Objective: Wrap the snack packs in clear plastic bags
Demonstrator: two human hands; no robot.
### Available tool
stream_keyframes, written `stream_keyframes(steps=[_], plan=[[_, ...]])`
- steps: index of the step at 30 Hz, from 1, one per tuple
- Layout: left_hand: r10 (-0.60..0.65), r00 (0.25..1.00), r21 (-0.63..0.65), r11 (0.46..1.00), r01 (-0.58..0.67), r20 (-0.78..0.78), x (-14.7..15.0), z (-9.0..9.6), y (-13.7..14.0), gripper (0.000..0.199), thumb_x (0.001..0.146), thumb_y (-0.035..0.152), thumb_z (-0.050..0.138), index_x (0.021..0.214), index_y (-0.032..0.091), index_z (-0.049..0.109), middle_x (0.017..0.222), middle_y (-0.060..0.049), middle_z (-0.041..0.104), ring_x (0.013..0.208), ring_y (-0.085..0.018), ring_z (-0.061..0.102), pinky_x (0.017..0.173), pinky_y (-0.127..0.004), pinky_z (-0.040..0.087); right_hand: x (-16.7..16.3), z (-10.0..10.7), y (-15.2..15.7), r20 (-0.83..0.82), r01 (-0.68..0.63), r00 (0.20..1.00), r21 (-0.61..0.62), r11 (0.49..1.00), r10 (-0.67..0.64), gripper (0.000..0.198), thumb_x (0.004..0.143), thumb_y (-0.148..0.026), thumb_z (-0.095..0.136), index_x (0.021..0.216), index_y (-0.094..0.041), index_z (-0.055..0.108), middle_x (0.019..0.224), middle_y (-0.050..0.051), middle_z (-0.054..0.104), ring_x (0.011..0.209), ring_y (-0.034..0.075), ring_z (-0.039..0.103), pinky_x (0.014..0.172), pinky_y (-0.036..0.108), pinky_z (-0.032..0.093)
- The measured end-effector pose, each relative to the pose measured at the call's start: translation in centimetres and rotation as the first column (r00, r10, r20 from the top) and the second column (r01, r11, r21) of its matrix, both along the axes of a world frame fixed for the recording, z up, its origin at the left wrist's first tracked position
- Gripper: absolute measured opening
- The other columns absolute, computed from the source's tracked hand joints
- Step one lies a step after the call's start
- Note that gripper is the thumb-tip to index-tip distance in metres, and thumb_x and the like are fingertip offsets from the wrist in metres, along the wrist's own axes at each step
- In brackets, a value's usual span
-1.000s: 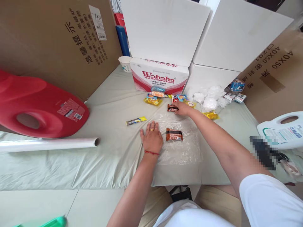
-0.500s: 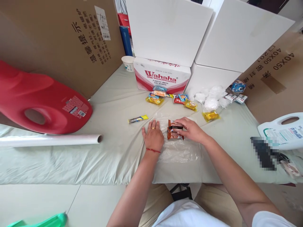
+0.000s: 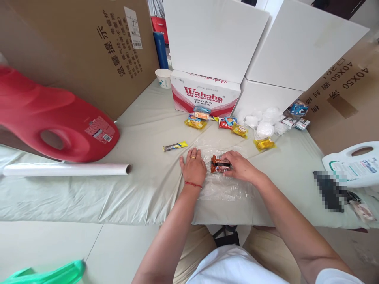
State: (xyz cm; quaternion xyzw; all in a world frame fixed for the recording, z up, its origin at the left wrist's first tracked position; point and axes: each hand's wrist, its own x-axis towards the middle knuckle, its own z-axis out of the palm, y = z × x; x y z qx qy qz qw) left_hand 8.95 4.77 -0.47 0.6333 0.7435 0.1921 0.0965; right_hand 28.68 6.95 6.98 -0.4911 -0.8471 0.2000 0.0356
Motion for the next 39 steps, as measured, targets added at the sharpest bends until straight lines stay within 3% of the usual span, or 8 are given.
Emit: stream_keyframes(steps=[4, 9, 20, 23, 27, 29, 33, 39], plan=[[0.000, 1.000, 0.009, 1.000, 0.000, 0.013, 0.0, -0.1, 0.0, 0.052, 0.098, 0.023, 0.036, 0.147, 0.022, 0.053, 0.159, -0.008, 0.046, 0.150, -0.024, 0.038, 0.126, -0.058, 0.018, -0.7, -0.1, 0.4, 0.096, -0.097, 0.991, 0.088, 0.991, 0.088, 0.076, 0.079, -0.033, 0.082, 0.147, -0.022, 0.049, 0.142, 0.014, 0.057, 0.129, 0.034, 0.047, 0.103, 0.044, 0.040], [-0.013, 0.999, 0.004, 1.000, 0.012, 0.030, 0.0, -0.3, 0.0, 0.054, 0.099, 0.024, 0.034, 0.150, 0.021, 0.050, 0.161, -0.009, 0.044, 0.151, -0.024, 0.036, 0.126, -0.059, 0.017, -1.9, -0.6, 1.0, 0.246, -0.200, 0.953, 0.073, 0.977, 0.177, 0.056, 0.085, -0.026, 0.076, 0.138, -0.021, 0.059, 0.122, 0.014, 0.067, 0.121, 0.033, 0.055, 0.106, 0.044, 0.037], [0.000, 0.998, -0.003, 1.000, 0.001, 0.057, 0.0, -0.2, 0.1, 0.054, 0.101, 0.026, 0.030, 0.151, 0.018, 0.049, 0.162, -0.011, 0.041, 0.151, -0.024, 0.035, 0.127, -0.059, 0.016, -1.4, -1.8, 1.3, 0.118, -0.198, 0.975, 0.103, 0.975, 0.186, 0.063, 0.084, -0.025, 0.074, 0.144, -0.024, 0.054, 0.139, 0.014, 0.060, 0.131, 0.032, 0.051, 0.113, 0.050, 0.034], [0.004, 0.998, -0.002, 1.000, -0.004, 0.061, 0.0, -0.1, 0.0, 0.054, 0.102, 0.027, 0.030, 0.151, 0.019, 0.049, 0.162, -0.011, 0.041, 0.152, -0.024, 0.035, 0.127, -0.058, 0.016, 0.0, -1.5, -0.2, -0.037, -0.159, 0.985, 0.177, 0.971, 0.168, 0.063, 0.089, -0.032, 0.070, 0.148, -0.024, 0.049, 0.146, 0.014, 0.054, 0.135, 0.033, 0.047, 0.112, 0.052, 0.037], [0.016, 0.996, 0.002, 1.000, -0.017, 0.083, 0.0, 0.0, 0.1, 0.053, 0.102, 0.028, 0.029, 0.151, 0.019, 0.049, 0.162, -0.010, 0.042, 0.152, -0.024, 0.035, 0.127, -0.058, 0.015, 3.2, -0.8, -5.2, -0.258, -0.074, 0.955, 0.271, 0.960, 0.147, 0.028, 0.101, -0.025, 0.050, 0.126, -0.027, 0.063, 0.113, 0.009, 0.067, 0.108, 0.026, 0.060, 0.092, 0.043, 0.052], [0.019, 0.993, -0.001, 1.000, -0.019, 0.116, -0.1, 0.0, 0.2, 0.053, 0.102, 0.028, 0.030, 0.150, 0.020, 0.050, 0.161, -0.010, 0.043, 0.151, -0.024, 0.036, 0.127, -0.059, 0.015, 5.0, -1.3, -8.1, -0.276, -0.075, 0.949, 0.271, 0.960, 0.152, 0.023, 0.100, -0.021, 0.051, 0.117, -0.026, 0.065, 0.106, 0.008, 0.066, 0.102, 0.025, 0.060, 0.087, 0.041, 0.053], [0.043, 0.974, 0.021, 0.999, -0.049, 0.223, -0.6, 0.4, 0.5, 0.051, 0.099, 0.028, 0.037, 0.147, 0.020, 0.054, 0.162, -0.009, 0.042, 0.152, -0.026, 0.035, 0.126, -0.058, 0.021, 7.7, -3.9, -12.1, -0.229, -0.016, 0.969, 0.305, 0.952, 0.090, 0.033, 0.096, -0.020, 0.061, 0.129, -0.025, 0.060, 0.125, 0.012, 0.060, 0.117, 0.027, 0.054, 0.097, 0.046, 0.052], [0.098, 0.979, 0.187, 0.973, -0.132, 0.181, -2.1, 1.6, 0.4, 0.049, 0.084, 0.018, 0.057, 0.133, 0.016, 0.065, 0.161, -0.014, 0.041, 0.157, -0.033, 0.020, 0.127, -0.054, 0.021, 7.8, -6.6, -11.9, -0.253, 0.086, 0.967, 0.329, 0.941, 0.000, 0.022, 0.098, -0.021, 0.057, 0.116, -0.025, 0.068, 0.126, 0.011, 0.061, 0.115, 0.027, 0.053, 0.096, 0.049, 0.053]])
